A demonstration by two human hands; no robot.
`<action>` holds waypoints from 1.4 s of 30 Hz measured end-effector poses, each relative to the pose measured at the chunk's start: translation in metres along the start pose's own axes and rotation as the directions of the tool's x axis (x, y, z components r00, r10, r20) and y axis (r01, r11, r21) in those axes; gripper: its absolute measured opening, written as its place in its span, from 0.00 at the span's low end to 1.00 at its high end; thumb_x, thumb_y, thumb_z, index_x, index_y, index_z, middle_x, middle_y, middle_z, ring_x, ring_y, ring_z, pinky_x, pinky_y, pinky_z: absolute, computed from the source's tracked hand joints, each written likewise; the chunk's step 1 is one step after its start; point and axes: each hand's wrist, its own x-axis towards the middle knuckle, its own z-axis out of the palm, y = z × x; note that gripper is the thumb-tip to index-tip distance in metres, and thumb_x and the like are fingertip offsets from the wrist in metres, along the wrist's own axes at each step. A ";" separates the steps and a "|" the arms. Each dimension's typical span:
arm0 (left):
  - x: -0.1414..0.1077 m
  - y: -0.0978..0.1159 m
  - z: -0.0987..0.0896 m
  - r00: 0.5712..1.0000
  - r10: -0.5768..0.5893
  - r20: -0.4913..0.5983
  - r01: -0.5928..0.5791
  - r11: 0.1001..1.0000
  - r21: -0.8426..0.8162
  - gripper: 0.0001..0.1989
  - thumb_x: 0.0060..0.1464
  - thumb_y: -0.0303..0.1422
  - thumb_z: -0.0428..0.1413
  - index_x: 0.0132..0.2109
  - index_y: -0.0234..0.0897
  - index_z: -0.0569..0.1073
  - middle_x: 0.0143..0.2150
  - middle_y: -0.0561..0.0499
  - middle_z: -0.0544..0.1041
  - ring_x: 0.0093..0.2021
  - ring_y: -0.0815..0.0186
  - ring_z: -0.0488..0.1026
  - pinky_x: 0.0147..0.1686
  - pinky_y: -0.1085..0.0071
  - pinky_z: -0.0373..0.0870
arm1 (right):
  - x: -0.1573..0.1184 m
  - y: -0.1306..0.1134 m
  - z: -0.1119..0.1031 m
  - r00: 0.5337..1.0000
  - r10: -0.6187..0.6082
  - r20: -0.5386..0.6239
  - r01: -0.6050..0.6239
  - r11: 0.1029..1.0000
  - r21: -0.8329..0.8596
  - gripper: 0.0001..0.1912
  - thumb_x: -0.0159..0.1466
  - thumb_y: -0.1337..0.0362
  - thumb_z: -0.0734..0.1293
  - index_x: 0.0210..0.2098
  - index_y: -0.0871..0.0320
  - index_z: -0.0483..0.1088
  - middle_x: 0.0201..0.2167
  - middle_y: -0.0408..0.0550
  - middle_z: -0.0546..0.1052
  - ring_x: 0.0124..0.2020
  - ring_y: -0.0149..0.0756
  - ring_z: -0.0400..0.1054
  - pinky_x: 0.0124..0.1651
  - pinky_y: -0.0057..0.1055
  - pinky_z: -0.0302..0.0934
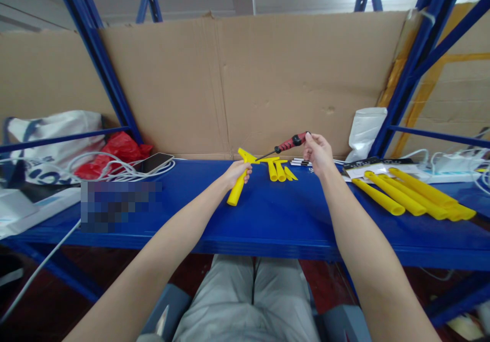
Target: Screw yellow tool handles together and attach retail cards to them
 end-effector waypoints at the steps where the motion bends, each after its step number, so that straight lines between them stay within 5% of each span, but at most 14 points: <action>1: 0.000 0.000 0.000 1.000 -0.003 -0.001 0.003 1.000 0.003 0.09 0.51 0.20 0.46 0.27 0.37 0.57 0.13 0.62 0.58 0.09 0.78 0.54 0.12 0.80 0.51 | 0.000 0.001 0.000 1.000 -0.014 -0.017 0.014 1.000 -0.007 0.19 0.46 0.55 0.74 0.25 0.56 0.60 0.15 0.33 0.64 0.11 0.21 0.55 0.11 0.20 0.48; 13: 0.000 0.000 0.001 1.000 0.013 -0.004 -0.013 1.000 0.010 0.09 0.49 0.20 0.46 0.27 0.37 0.57 0.14 0.61 0.58 0.10 0.77 0.54 0.13 0.79 0.52 | 0.000 0.002 0.001 0.999 -0.044 -0.025 0.043 0.999 -0.031 0.18 0.47 0.52 0.73 0.28 0.56 0.64 0.09 0.31 0.56 0.09 0.21 0.51 0.11 0.20 0.46; 22: 0.001 -0.001 0.000 1.000 0.012 -0.005 -0.012 1.000 0.008 0.08 0.50 0.21 0.46 0.27 0.37 0.58 0.14 0.61 0.58 0.10 0.77 0.54 0.13 0.79 0.51 | -0.003 -0.005 0.004 0.999 0.005 0.048 -0.004 1.000 -0.021 0.14 0.51 0.54 0.70 0.28 0.56 0.65 0.13 0.36 0.64 0.13 0.24 0.59 0.13 0.21 0.50; 33: 0.000 0.000 0.000 1.000 0.001 -0.014 -0.001 1.000 0.024 0.09 0.50 0.20 0.46 0.27 0.37 0.58 0.14 0.61 0.58 0.11 0.77 0.54 0.15 0.78 0.52 | -0.002 -0.001 0.005 0.997 -0.061 -0.045 0.057 0.995 -0.088 0.23 0.45 0.49 0.72 0.21 0.56 0.57 0.11 0.33 0.61 0.10 0.21 0.55 0.11 0.20 0.49; 42: 0.000 -0.001 0.000 1.000 0.005 0.000 -0.005 1.000 0.017 0.08 0.50 0.20 0.47 0.28 0.37 0.58 0.14 0.62 0.58 0.10 0.77 0.54 0.14 0.79 0.51 | -0.001 0.000 0.004 0.997 -0.074 -0.007 0.073 0.995 -0.061 0.19 0.48 0.50 0.72 0.27 0.57 0.63 0.10 0.32 0.58 0.10 0.21 0.53 0.11 0.20 0.47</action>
